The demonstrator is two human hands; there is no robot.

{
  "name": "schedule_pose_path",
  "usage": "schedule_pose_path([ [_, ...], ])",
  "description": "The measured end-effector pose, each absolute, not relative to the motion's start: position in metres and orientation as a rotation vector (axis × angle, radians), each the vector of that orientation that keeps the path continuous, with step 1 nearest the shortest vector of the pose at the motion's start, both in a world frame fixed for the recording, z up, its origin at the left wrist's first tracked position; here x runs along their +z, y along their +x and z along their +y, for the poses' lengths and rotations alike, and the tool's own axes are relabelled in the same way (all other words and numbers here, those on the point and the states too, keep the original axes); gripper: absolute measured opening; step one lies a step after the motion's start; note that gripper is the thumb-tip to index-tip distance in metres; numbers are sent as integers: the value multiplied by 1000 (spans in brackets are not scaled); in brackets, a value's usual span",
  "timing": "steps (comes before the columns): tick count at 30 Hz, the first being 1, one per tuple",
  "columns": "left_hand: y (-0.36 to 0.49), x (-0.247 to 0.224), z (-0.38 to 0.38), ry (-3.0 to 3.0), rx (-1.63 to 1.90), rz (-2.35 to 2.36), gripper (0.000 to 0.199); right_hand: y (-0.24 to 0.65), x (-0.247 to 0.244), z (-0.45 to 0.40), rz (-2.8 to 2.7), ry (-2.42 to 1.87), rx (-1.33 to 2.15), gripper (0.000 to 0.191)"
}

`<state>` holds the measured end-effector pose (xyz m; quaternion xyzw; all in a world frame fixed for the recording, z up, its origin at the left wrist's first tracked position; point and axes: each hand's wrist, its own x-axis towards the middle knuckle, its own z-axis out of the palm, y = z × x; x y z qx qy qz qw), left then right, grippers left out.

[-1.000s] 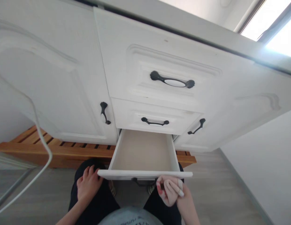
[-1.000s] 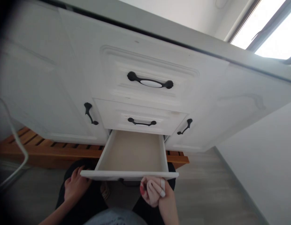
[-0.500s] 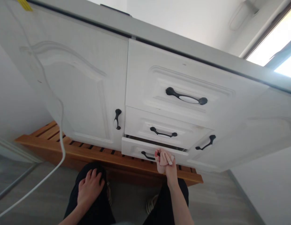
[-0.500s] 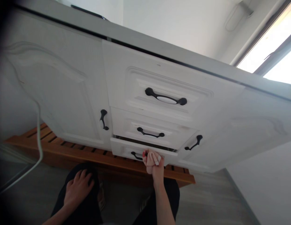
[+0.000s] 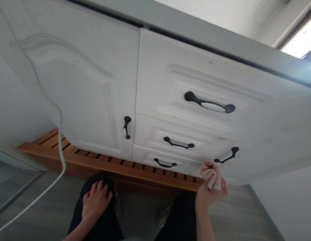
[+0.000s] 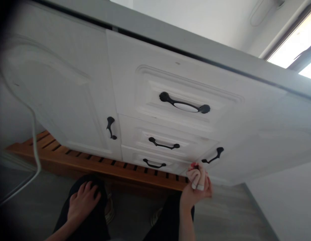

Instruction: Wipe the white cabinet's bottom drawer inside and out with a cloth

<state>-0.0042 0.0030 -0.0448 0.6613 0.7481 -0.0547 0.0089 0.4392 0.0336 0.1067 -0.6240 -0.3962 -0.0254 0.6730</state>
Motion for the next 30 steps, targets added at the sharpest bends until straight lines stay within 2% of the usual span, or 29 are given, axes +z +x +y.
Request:
schedule_pose_path([
  [7,4,-43,8,2054,-144,2302,41,445,83,63,-1142,-1548,-537,38],
  [12,7,-34,8,2034,-164,2300,41,407,84,64,-1305,-1604,-625,40],
  [18,14,-44,18,2114,-124,2021,45,282,90,87,-1592,-1552,-398,40],
  [24,15,-60,24,2143,-193,1832,39,197,100,121,-2022,-1511,-175,58],
  [30,4,-62,19,2121,-199,1823,43,182,100,139,-2339,-1365,-188,45],
])
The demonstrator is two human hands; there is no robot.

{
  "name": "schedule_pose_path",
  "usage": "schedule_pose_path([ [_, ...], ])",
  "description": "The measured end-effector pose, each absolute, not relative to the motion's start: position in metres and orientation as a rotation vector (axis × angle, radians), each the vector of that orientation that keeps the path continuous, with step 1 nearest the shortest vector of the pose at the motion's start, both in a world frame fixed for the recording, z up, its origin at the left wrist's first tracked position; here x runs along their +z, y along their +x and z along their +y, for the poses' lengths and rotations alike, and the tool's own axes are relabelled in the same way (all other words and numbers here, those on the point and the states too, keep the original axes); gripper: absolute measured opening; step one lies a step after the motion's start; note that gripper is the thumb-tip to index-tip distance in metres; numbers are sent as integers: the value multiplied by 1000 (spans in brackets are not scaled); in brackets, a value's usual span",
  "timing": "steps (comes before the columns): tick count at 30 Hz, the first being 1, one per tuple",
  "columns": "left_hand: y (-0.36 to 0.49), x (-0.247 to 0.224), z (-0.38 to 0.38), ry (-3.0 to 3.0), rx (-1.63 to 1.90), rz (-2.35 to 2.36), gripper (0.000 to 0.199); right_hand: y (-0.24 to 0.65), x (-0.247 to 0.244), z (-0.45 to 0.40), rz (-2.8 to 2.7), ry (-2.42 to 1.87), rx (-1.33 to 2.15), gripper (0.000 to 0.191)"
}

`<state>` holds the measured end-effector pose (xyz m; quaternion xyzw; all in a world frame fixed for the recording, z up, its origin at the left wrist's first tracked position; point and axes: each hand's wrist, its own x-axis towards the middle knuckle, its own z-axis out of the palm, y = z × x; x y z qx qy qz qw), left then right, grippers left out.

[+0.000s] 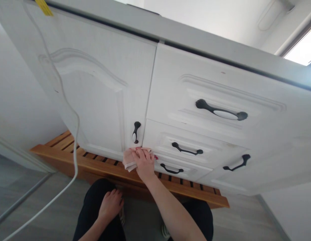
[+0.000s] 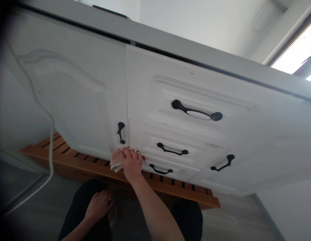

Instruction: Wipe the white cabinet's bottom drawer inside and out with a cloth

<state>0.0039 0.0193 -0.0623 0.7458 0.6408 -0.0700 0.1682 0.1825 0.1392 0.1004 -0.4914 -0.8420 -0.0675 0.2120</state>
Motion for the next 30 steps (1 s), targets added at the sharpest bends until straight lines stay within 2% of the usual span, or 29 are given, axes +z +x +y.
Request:
schedule_pose_path([
  [6,-2,-61,13,2124,-188,1812,42,243,108,135,-2491,-1214,-244,37],
  [11,-3,-60,10,2126,-153,1796,39,320,107,106,-2349,-1411,-323,34],
  [17,-2,-62,9,2139,-81,1810,34,429,97,64,-2166,-1665,-523,44],
  [22,-13,-68,9,2135,235,1962,38,511,77,32,-1931,-1731,-456,36],
  [26,-21,-63,-7,1972,585,2328,48,506,64,17,-1651,-1706,-335,36],
  [30,-19,-42,-15,1505,482,2612,61,426,81,32,-1699,-1436,-333,37],
])
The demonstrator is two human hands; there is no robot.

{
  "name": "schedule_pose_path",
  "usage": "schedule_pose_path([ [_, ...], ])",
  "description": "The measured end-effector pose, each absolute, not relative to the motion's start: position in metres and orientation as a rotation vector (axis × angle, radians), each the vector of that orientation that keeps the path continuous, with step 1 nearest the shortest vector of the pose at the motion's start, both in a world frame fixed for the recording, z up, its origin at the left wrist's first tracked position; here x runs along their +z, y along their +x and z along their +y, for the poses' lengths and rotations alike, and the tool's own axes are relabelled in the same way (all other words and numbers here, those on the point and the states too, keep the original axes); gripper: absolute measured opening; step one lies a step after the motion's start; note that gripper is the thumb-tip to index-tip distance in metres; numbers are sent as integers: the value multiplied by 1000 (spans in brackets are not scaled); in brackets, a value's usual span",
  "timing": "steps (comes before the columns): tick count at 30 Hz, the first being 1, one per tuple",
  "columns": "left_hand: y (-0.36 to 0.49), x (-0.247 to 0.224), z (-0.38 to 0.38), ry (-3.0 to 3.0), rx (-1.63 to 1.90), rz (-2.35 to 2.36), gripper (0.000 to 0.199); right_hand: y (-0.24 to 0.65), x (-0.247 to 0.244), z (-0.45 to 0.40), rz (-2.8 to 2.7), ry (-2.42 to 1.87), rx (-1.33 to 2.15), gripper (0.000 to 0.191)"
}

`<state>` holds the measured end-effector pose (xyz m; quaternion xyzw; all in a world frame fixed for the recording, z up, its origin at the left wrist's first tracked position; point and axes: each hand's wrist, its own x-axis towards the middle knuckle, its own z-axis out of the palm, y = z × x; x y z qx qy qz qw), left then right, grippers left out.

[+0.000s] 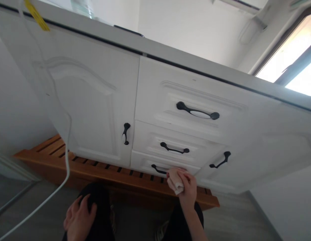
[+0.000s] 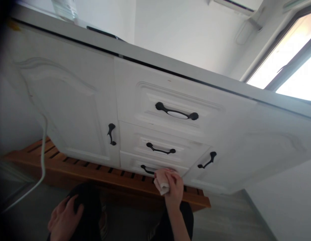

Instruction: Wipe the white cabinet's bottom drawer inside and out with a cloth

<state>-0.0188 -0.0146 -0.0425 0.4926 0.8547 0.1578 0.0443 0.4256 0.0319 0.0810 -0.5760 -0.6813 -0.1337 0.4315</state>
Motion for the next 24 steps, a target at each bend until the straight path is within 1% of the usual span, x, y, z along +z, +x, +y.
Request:
schedule_pose_path([
  [2,-15,-32,-8,1349,373,2620,68,373,97,53,-1692,-1348,-423,34],
  [5,-11,-23,5,1328,236,2617,68,300,114,91,-1712,-1272,-445,33],
  [7,-9,-20,9,1370,179,2648,67,261,112,114,-1794,-1287,-400,36],
  [10,-9,-18,10,1426,135,2694,65,223,90,135,-2020,-1350,-318,47],
  [13,-11,-18,9,1447,107,2721,64,210,60,138,-2284,-1359,-183,52],
  [17,-14,-21,9,1467,97,2756,64,222,30,130,-2484,-1260,-79,40],
  [21,-13,-21,9,1511,88,2781,62,229,25,122,-2467,-1286,-61,24],
  [24,-9,-18,12,1503,79,2788,60,226,34,124,-2368,-1406,-82,25],
])
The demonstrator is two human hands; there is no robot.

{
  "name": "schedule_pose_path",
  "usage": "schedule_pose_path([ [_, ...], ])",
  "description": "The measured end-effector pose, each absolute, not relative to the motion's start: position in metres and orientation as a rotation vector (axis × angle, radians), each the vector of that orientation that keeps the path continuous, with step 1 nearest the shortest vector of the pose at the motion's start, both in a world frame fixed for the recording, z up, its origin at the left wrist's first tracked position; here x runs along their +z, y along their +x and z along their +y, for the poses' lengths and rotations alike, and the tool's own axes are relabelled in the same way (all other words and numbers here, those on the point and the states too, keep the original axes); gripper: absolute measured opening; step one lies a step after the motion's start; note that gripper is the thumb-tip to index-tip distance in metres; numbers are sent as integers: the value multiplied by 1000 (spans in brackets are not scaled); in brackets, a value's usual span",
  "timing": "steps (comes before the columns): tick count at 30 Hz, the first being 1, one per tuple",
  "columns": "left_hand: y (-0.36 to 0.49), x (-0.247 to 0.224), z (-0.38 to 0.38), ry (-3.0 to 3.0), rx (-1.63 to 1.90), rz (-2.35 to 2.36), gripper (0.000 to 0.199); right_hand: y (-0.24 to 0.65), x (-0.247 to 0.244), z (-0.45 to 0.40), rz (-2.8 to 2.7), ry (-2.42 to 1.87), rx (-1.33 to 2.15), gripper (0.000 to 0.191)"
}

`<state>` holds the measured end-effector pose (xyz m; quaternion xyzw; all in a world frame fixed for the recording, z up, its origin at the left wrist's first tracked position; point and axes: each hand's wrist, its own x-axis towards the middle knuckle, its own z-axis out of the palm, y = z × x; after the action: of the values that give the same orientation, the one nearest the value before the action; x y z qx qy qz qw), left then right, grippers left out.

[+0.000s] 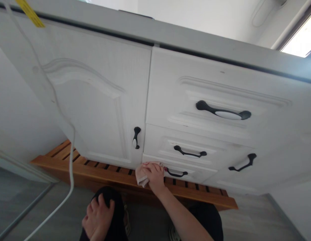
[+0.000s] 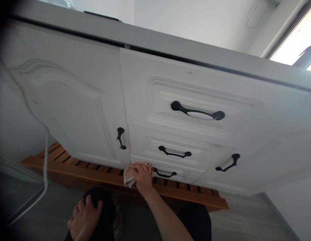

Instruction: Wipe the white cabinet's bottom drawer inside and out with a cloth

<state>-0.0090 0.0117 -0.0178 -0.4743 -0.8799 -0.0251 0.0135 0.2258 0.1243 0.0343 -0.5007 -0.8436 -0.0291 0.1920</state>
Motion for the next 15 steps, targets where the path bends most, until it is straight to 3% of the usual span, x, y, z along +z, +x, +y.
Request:
schedule_pose_path([
  [4,-1,-16,18,-1477,-66,-2744,60,226,39,131,-2478,-1371,-91,26],
  [9,5,-21,19,-1490,-79,-2671,64,231,19,129,-2679,-1235,-31,9],
  [15,-2,-24,16,-1476,-38,-2710,60,258,10,124,-2731,-1190,-32,10],
])
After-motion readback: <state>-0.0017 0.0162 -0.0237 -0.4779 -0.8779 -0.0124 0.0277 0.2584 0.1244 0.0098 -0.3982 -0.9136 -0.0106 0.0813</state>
